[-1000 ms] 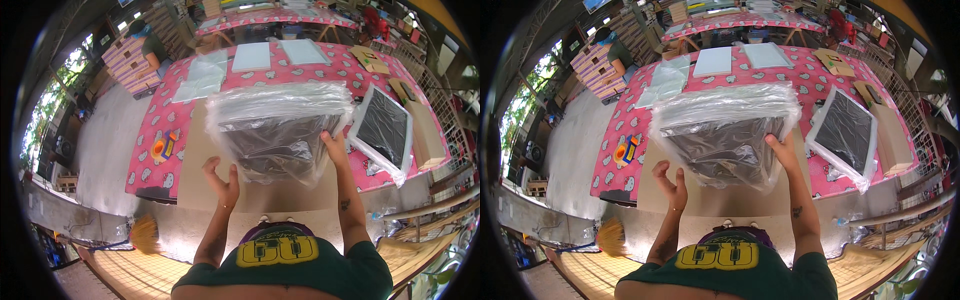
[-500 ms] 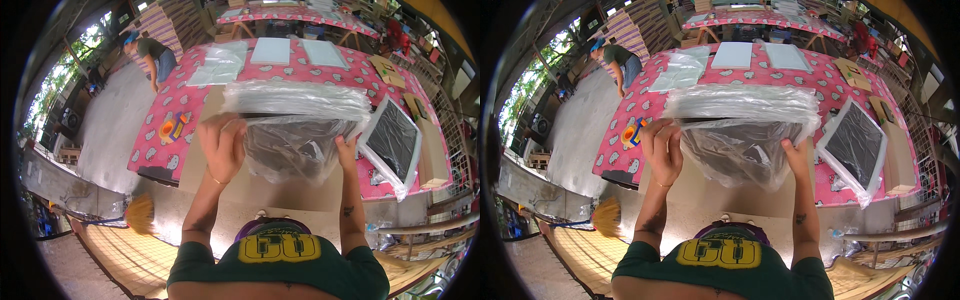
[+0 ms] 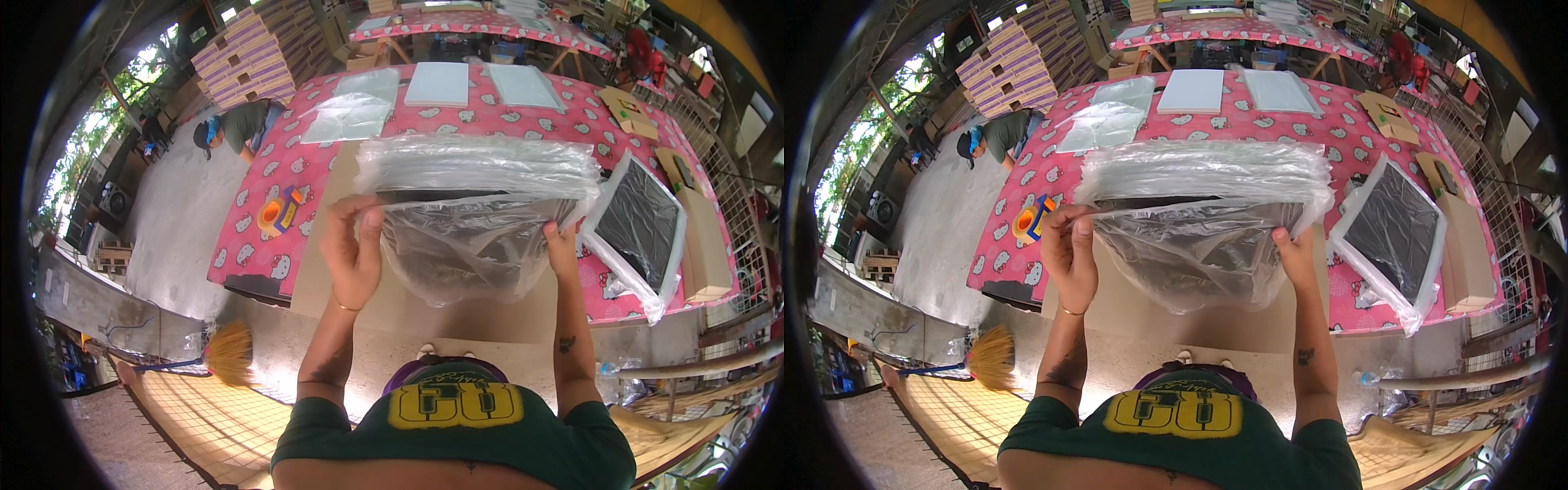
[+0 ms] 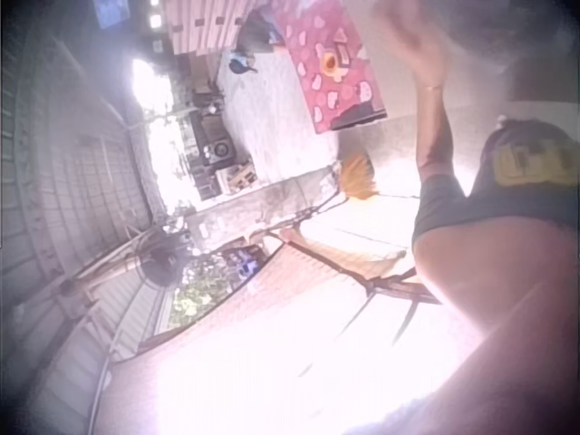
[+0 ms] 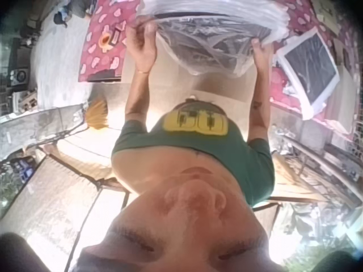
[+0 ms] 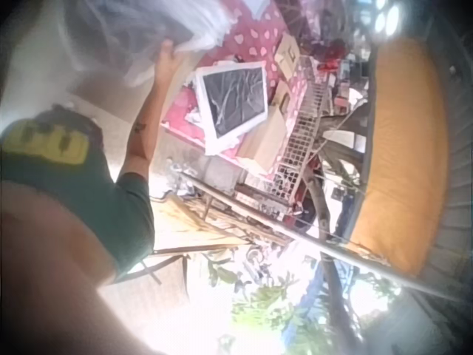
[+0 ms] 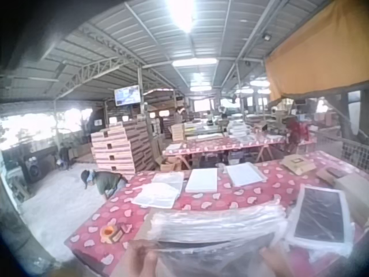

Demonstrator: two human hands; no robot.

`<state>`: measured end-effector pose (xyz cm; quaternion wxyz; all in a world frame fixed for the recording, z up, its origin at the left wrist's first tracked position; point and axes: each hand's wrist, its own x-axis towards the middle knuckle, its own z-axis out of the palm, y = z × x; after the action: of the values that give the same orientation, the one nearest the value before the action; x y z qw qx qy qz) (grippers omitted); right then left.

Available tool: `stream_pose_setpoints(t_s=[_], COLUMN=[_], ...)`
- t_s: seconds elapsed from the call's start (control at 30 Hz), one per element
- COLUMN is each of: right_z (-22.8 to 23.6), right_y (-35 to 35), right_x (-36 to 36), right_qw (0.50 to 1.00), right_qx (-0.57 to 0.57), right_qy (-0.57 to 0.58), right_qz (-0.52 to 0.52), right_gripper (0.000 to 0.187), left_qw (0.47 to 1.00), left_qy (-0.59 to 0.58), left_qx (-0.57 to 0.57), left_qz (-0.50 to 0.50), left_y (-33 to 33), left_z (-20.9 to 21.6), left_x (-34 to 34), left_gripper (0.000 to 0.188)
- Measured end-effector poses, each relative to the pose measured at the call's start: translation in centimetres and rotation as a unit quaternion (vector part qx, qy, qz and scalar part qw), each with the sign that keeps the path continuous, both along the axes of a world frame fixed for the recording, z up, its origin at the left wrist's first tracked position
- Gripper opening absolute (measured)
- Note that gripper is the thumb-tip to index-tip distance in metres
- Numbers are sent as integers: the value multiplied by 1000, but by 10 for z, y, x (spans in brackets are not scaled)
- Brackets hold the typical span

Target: The person places a plastic-wrapped product onto a sheet of brown paper, folds the paper over the product, and secures it with adhesive tape using a tape dispenser.

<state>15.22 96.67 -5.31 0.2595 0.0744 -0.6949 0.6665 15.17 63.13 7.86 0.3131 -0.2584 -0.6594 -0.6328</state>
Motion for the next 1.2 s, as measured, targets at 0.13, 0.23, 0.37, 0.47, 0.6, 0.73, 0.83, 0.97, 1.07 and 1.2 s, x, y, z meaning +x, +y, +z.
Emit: stream_pose_setpoints(t_s=[0.13,0.23,0.37,0.47,0.6,0.73,0.83,0.97,1.07,1.2], right_z=[-2,-5,-8,4,0,1,6,15,8,17], right_y=[2,2,6,-9,0,-9,3,-2,-2,-4], right_x=[0,-3,-1,4,4,6,10,9,8,9], right_qw=[1000,1000,1000,999,999,999,998,999,999,997], right_qx=[7,-2,4,-14,-10,-7,14,25,27,5], right_qy=[-2,-4,-8,-30,-20,-46,-58,-36,-27,-70], right_qz=[2,6,-23,-27,-37,-17,-12,10,-22,25], right_gripper=[82,82,83,84,84,85,86,87,87,88], left_qw=[983,984,965,949,921,922,938,977,927,870], left_qy=[-150,-132,-228,-280,-277,-138,-60,32,-44,-251], left_qx=[15,66,0,-125,-273,-319,-257,-211,-275,-212], left_qz=[-100,-96,-129,-73,14,170,224,12,-249,-367], left_y=[-11,-12,-9,-15,-12,-23,-4,39,94,130], left_z=[-21,-58,-107,-197,-247,-278,-212,-120,-89,-182], left_x=[3,-4,-2,-1,5,4,20,50,37,14], left_gripper=[21,26,19,20,19,20,29,36,45,48])
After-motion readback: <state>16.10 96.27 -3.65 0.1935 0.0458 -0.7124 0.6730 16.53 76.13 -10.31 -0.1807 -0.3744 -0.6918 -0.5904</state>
